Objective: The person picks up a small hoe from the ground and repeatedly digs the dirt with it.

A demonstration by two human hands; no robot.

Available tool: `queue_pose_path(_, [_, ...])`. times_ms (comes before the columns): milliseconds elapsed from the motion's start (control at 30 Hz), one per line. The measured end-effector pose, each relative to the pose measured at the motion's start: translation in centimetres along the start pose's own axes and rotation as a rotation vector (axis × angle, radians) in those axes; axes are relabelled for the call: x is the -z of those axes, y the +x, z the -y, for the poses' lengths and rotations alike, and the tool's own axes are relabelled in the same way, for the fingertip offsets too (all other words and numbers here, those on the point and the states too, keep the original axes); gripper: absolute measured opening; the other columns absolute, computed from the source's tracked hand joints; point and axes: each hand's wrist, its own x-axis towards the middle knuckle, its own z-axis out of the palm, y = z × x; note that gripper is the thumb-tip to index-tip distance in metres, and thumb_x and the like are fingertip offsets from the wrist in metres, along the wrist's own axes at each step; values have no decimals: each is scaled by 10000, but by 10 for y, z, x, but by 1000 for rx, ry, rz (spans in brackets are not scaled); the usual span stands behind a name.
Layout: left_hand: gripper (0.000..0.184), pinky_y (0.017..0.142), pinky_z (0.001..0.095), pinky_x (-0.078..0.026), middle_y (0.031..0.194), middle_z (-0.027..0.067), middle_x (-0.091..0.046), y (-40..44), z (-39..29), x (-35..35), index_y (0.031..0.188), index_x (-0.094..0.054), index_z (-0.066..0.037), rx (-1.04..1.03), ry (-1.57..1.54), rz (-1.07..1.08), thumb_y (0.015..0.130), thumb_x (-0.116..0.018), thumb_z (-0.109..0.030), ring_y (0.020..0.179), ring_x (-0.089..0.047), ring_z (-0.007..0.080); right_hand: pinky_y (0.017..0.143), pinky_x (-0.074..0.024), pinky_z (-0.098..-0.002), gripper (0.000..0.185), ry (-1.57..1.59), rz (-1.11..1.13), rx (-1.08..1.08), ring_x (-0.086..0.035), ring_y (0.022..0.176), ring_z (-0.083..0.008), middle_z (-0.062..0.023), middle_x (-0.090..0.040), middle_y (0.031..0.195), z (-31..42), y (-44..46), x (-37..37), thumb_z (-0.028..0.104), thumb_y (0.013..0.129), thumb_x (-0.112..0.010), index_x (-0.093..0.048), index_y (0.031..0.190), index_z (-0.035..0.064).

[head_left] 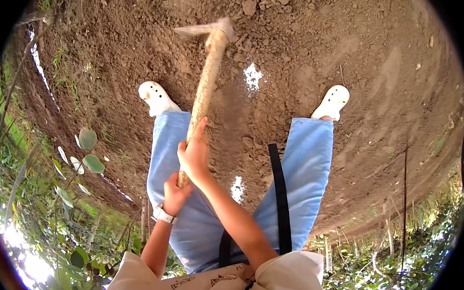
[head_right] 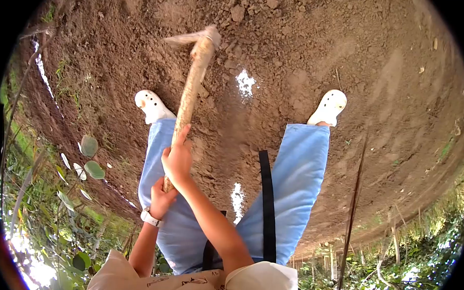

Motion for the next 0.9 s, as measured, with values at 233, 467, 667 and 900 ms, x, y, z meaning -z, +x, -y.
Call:
queue_pose_path(233, [244, 644, 281, -491, 932, 102, -588, 73, -47, -123, 1016, -508, 29, -120, -947, 190, 788, -506, -59, 782, -580, 152, 444, -470, -366, 721, -670, 268, 353, -556, 531, -265, -236, -504, 859, 25, 111, 72, 91, 774, -526, -96, 1344, -9])
queue_pose_path(467, [341, 636, 324, -471, 851, 131, -599, 92, -116, -311, 975, -479, 7, -305, -884, -48, 755, -639, -199, 777, -587, 191, 524, -496, -406, 781, -988, 359, 416, -587, 604, -337, -233, -556, 799, -8, 173, 176, 73, 705, -538, -110, 1357, 34])
queue_pose_path(667, [427, 542, 368, -460, 687, 202, -607, 14, -121, -307, 898, -448, 42, -39, -791, -131, 666, -693, -220, 673, -629, 308, 588, -478, -420, 809, -978, 404, 166, -579, 643, -358, -254, -564, 799, -66, 130, 218, 60, 675, -560, -126, 1358, 45])
queue_pose_path(900, [342, 474, 406, -435, 619, 217, -558, -41, -27, -273, 878, -458, 31, -168, -485, -81, 688, -662, -168, 582, -585, 362, 527, -463, -400, 716, -300, 81, 210, -558, 599, -339, -200, -537, 799, -109, 25, 201, 92, 718, -575, -231, 1345, 87])
